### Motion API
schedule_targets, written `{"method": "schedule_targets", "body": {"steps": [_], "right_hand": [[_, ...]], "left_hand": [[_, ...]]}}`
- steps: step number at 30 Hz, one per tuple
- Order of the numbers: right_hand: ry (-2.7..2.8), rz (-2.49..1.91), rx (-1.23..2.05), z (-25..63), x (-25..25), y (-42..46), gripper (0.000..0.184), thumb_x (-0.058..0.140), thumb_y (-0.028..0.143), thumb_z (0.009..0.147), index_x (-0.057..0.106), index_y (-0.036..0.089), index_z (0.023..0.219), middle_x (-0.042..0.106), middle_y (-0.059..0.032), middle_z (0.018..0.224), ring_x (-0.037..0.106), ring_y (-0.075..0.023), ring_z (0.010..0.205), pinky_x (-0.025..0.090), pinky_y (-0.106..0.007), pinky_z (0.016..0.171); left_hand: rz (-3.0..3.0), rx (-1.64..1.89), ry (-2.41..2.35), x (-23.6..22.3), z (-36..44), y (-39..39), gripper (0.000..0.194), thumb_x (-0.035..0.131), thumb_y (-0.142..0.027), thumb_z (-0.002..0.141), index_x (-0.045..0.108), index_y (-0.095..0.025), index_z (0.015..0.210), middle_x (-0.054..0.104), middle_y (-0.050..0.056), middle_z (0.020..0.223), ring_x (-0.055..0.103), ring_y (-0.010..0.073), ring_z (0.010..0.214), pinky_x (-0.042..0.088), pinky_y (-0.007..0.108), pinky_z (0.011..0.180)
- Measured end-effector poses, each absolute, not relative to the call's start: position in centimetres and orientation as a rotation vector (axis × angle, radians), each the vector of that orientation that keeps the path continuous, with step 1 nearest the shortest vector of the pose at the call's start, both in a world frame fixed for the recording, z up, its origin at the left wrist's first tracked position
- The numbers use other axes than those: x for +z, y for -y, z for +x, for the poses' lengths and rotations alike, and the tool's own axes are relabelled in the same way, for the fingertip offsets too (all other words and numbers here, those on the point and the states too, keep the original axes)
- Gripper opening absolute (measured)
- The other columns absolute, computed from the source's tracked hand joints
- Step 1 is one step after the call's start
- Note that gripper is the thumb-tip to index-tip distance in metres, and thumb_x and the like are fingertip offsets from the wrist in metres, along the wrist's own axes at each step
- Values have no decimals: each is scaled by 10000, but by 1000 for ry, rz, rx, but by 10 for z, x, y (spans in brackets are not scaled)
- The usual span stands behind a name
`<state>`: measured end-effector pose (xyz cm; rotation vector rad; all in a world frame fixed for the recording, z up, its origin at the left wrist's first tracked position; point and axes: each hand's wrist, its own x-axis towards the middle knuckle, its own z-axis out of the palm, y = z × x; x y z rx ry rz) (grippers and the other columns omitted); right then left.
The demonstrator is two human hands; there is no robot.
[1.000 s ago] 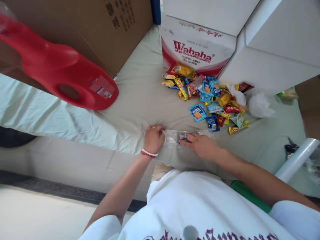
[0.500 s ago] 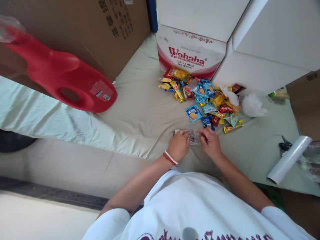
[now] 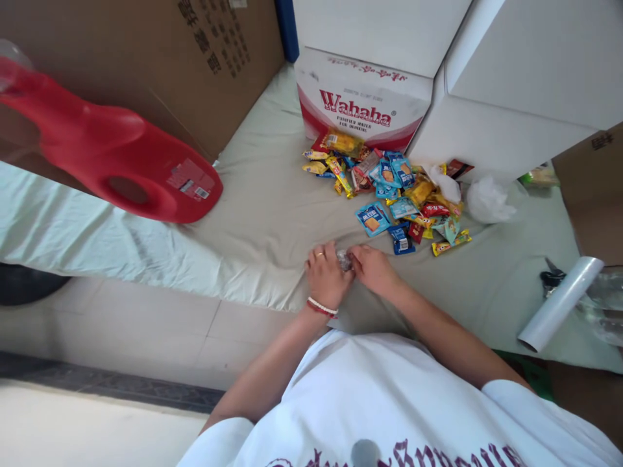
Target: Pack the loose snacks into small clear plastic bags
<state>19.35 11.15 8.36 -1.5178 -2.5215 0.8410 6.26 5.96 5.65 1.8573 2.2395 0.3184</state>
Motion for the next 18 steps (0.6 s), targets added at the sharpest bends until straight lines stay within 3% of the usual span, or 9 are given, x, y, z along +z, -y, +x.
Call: {"method": "schedule_targets", "body": {"steps": [2,5,9,14,18], "right_hand": [[2544,-1513,855,186,77,-111,298,428,125,989,644,141,1194,704,-125,1140,657,-216,1062,482,-300,942],[2460,-1446,905,188,70,-103,313,425,124,989,631,130,1224,690,-132,1163,642,-214,1101,477,-310,982],[2110,-1364,1038,202,70,-81,329,384,336,1071,648,158,1156,713,-127,1100,666,-229,1059,509,-353,963],[1587,-1425,1271,227,69,-56,379,517,539,1009,601,211,1180,707,-102,1117,701,-204,930,573,-323,793],[1386,-1533,1296,257,63,-46,444,702,548,874,574,223,1148,716,-84,1082,690,-218,931,577,-354,822]], "left_hand": [[1787,299,-2282,50,57,-59,472,642,-446,888,612,-129,1237,613,206,1196,545,386,1142,471,504,925],[1831,319,-2151,43,51,-58,312,631,-394,888,622,-150,1083,618,187,1146,551,369,1112,475,499,938],[1786,659,-1898,52,51,-55,243,668,-253,831,568,-180,1040,599,139,1084,580,297,1025,511,445,904],[1731,1007,-1573,75,69,-42,292,619,-200,856,533,-206,1135,579,88,1071,602,231,975,547,380,847],[1858,1052,-1193,81,94,-33,520,588,-157,817,446,-203,1316,592,139,1257,597,275,1193,531,452,1005]]}}
